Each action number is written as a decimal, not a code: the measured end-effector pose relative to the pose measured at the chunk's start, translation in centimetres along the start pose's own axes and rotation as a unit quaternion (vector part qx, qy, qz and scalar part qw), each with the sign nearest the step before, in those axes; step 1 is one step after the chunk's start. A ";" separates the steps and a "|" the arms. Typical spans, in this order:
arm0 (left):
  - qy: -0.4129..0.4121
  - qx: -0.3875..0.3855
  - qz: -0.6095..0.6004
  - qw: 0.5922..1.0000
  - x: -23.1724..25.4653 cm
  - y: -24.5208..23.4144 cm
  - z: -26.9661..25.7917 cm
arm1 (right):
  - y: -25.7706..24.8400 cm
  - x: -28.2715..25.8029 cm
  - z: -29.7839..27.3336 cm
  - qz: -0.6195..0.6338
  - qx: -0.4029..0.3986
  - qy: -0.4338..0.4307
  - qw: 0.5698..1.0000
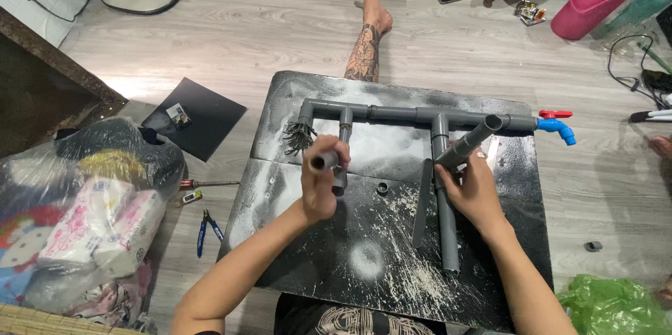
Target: Assembling a complex structure of PVC pipes and fittings by hand on a flat board.
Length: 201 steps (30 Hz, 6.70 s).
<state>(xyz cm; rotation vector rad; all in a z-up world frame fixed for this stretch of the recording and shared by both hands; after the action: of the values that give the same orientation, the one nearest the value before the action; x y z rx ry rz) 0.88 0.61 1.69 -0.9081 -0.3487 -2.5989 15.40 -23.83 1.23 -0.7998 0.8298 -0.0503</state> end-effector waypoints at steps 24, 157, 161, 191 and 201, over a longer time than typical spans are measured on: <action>0.070 -0.335 0.437 0.832 3.0 3.8 -3.5 | -1.1 -8.4 -2.0 0.129 -0.015 -0.418 0.899; -0.241 -0.143 0.466 0.839 1.9 0.1 -0.3 | -1.7 -7.2 -0.7 -0.185 -0.102 -0.316 0.925; -0.226 -0.142 0.437 0.859 1.7 0.1 -0.5 | -1.7 -7.6 -0.7 -0.180 -0.117 -0.305 0.928; 0.212 -0.257 0.454 0.827 3.9 3.4 -3.2 | -0.2 -8.1 -1.9 -0.099 -0.166 -0.374 0.907; -0.093 -0.353 0.304 0.880 3.6 3.2 -2.7 | 0.8 -6.2 -3.0 -0.179 -0.124 -0.409 0.886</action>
<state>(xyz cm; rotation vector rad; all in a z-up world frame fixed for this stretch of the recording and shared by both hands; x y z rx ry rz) -1.94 -4.11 2.29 -1.2397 0.7833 -2.0260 8.92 -23.01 3.43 -1.0929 -0.1254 0.0672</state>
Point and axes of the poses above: each hand's wrist, its own z-axis towards the middle knuckle, its own y-axis out of the palm, x = y × z, the point moved 2 cm from there along z, towards the middle knuckle, and after that the axes turned 8 degrees about -y, right-handed, at the moved point
